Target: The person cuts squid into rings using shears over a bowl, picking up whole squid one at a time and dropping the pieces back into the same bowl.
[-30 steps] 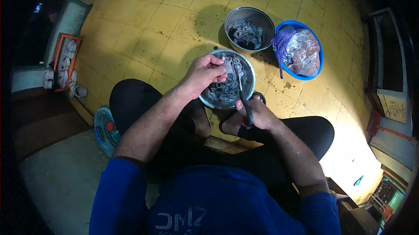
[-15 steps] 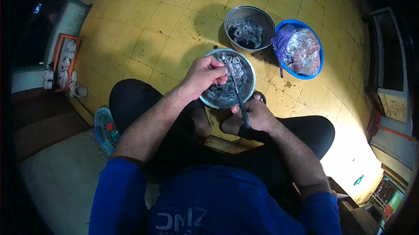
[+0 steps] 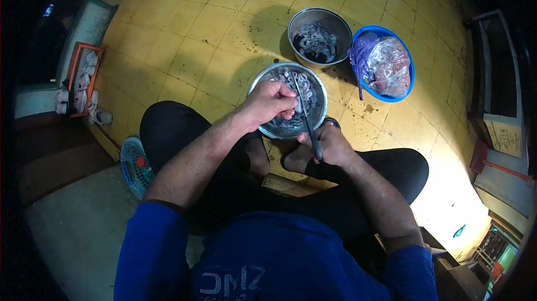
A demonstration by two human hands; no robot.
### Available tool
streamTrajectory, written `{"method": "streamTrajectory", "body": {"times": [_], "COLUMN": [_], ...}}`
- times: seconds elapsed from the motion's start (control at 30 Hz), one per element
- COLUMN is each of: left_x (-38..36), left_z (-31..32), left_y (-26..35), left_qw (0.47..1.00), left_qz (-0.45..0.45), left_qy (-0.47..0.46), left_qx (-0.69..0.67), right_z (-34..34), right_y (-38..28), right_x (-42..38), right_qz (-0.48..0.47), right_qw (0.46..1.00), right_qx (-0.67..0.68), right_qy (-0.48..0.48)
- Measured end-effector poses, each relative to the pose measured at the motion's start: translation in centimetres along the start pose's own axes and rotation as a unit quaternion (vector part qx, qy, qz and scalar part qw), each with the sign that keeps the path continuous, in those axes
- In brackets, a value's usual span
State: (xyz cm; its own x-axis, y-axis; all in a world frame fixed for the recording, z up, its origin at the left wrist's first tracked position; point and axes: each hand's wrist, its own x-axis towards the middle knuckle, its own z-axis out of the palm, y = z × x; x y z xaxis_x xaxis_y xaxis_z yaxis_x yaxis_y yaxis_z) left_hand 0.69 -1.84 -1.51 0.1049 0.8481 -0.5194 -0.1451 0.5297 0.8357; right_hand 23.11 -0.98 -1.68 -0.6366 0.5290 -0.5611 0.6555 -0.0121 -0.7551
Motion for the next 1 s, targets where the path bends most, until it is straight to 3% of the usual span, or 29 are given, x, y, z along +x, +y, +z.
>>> {"method": "streamTrajectory", "body": {"times": [0.1, 0.2, 0.67, 0.83, 0.9, 1.0], "left_x": [0.1, 0.4, 0.5, 0.5, 0.3, 0.5], "left_z": [0.2, -0.3, -0.2, 0.1, 0.2, 0.0], "left_y": [0.3, 0.1, 0.2, -0.1, 0.3, -0.1], "left_qw": [1.0, 0.994, 0.987, 0.99, 0.987, 0.989], "left_qz": [-0.018, 0.027, 0.081, 0.09, 0.087, 0.081], "left_qy": [0.008, 0.052, 0.102, 0.093, 0.131, 0.111], "left_qx": [0.004, -0.092, -0.098, -0.055, -0.041, -0.058], "right_z": [-0.1, 0.1, 0.5, 0.7, 0.7, 0.5], "right_y": [0.6, 1.2, 0.1, 0.6, 0.5, 0.3], "right_x": [0.3, 0.4, -0.1, 0.1, 0.1, 0.2], "right_qz": [-0.003, 0.013, -0.009, -0.015, -0.03, -0.008], "right_qw": [0.999, 0.997, 0.998, 0.999, 0.999, 0.998], "right_qx": [0.03, 0.025, 0.024, 0.005, -0.005, 0.002], "right_qy": [0.015, 0.069, -0.051, -0.034, -0.029, -0.063]}}
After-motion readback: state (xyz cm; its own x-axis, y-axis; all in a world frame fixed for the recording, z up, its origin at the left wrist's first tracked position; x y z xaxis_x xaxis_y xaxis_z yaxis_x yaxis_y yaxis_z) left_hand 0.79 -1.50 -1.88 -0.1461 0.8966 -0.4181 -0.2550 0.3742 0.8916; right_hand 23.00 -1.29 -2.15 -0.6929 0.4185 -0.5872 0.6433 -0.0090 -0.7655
